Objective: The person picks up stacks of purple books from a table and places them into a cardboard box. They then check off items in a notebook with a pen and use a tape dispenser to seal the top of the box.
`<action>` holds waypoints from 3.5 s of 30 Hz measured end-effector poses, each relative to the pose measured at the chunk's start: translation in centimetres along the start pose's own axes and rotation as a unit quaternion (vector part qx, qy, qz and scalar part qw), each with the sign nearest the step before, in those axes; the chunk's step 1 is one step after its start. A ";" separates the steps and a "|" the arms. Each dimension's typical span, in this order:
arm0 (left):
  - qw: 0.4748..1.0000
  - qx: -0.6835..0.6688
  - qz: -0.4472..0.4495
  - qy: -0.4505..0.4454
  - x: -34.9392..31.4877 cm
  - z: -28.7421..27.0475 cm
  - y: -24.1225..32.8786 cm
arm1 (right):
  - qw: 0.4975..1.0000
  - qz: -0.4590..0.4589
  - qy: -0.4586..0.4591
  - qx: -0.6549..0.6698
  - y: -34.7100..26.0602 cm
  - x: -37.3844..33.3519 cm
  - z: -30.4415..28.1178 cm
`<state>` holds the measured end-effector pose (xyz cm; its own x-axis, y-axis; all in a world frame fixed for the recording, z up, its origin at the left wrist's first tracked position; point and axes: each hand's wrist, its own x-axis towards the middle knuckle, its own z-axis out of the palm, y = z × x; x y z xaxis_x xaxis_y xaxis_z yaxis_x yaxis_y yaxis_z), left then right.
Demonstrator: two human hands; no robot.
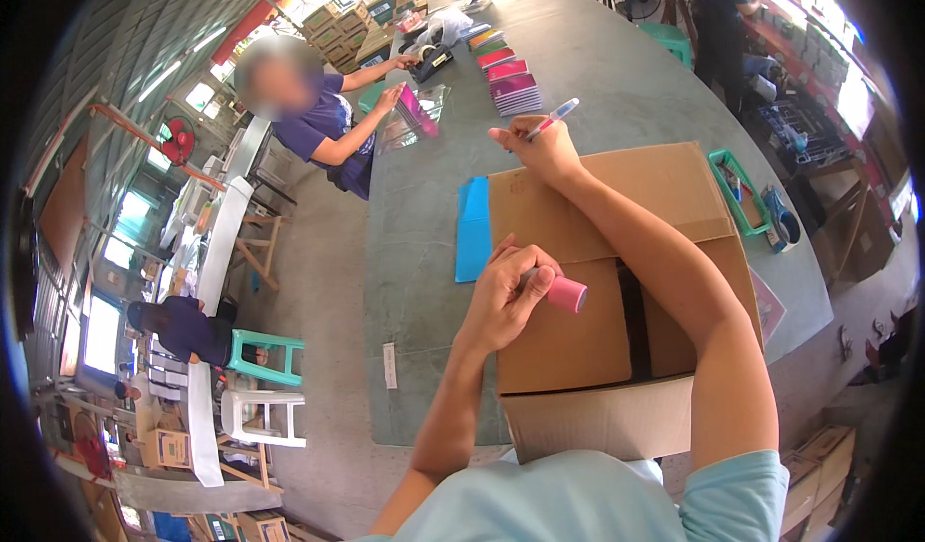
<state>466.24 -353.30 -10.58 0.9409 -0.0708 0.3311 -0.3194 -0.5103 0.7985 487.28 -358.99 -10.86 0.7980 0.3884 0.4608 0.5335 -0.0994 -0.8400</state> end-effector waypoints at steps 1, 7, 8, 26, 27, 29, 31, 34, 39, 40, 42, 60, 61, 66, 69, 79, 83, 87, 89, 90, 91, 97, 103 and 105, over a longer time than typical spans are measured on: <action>1.000 0.001 0.000 0.001 0.0 0.0 -0.1 | 1.000 -0.001 -0.001 -0.001 -0.1 0.0 0.0; 1.000 0.001 -0.005 -0.001 0.0 0.0 0.1 | 1.000 0.009 -0.005 -0.002 -0.2 -0.1 -0.2; 1.000 0.001 -0.004 0.000 0.0 0.0 0.1 | 1.000 0.012 -0.008 0.004 -0.2 -0.1 -0.2; 1.000 -0.006 0.014 0.007 0.0 0.0 -0.2 | 1.000 -0.001 -0.004 0.000 0.0 0.0 0.0; 1.000 -0.007 0.015 0.007 0.0 0.0 -0.1 | 1.000 0.000 -0.009 0.002 0.0 -0.1 -0.1; 1.000 -0.003 0.014 0.018 0.0 0.2 0.0 | 1.000 0.003 -0.008 0.002 0.0 0.0 -0.2; 1.000 -0.005 0.011 0.015 0.0 0.0 0.1 | 1.000 0.006 -0.007 0.002 0.0 -0.1 -0.1; 1.000 -0.003 0.007 0.007 0.0 -0.1 0.1 | 1.000 0.010 -0.006 -0.003 0.4 0.0 0.0; 1.000 0.005 0.003 0.006 0.0 0.0 0.0 | 0.999 -0.037 -0.004 -0.008 0.7 0.0 0.2; 1.000 0.002 0.005 0.007 -0.1 0.0 -0.1 | 0.999 -0.037 -0.004 -0.008 0.7 0.1 0.2; 1.000 -0.001 0.007 0.007 -0.1 -0.1 -0.1 | 0.999 -0.036 -0.008 -0.016 0.7 0.1 0.2; 1.000 0.002 0.001 -0.002 -0.1 -0.1 0.0 | 1.000 0.011 -0.025 -0.012 0.0 0.1 -0.2; 1.000 0.006 0.003 0.001 -0.2 -0.1 -0.2 | 1.000 0.010 -0.026 -0.011 0.0 0.0 -0.1; 1.000 0.012 0.002 -0.006 -0.1 -0.2 0.1 | 0.999 0.015 -0.019 -0.030 0.4 0.1 0.0; 1.000 0.015 0.007 -0.019 0.2 -0.1 0.1 | 1.000 0.019 -0.018 0.010 0.4 0.0 -0.5; 1.000 0.022 0.004 0.013 0.1 0.2 0.7 | 1.000 -0.012 0.000 -0.010 0.4 -0.1 -0.1; 1.000 0.013 0.005 0.014 0.1 0.4 0.7 | 1.000 -0.006 -0.006 -0.010 0.2 -0.3 -0.5; 1.000 0.019 0.003 0.010 0.2 0.4 0.5 | 1.000 -0.025 0.003 -0.003 0.4 -0.2 -0.5; 1.000 0.015 0.007 0.012 0.2 0.5 0.4 | 1.000 -0.014 -0.009 -0.005 0.4 -0.2 -0.5; 1.000 0.015 0.010 0.018 0.2 0.2 0.4 | 1.000 -0.016 -0.010 -0.003 0.4 -0.1 -0.3; 1.000 0.018 0.010 0.021 0.2 0.2 0.4 | 0.999 -0.030 0.002 -0.012 0.4 -0.2 0.0; 0.999 0.012 0.026 0.023 0.0 0.0 0.0 | 0.999 -0.012 0.002 -0.053 0.9 0.1 -0.1; 1.000 0.014 0.016 0.017 -0.4 -0.2 0.1 | 1.000 0.000 -0.030 -0.009 0.2 -0.2 0.1; 1.000 0.020 -0.002 -0.008 -0.6 -0.3 -0.1 | 0.999 -0.002 -0.034 -0.012 0.1 -0.1 0.1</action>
<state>465.70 -352.96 -10.68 0.9439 -0.0825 0.3197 -0.3114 -0.5442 0.7790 487.22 -358.99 -11.03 0.7756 0.4504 0.4422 0.5435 -0.1203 -0.8308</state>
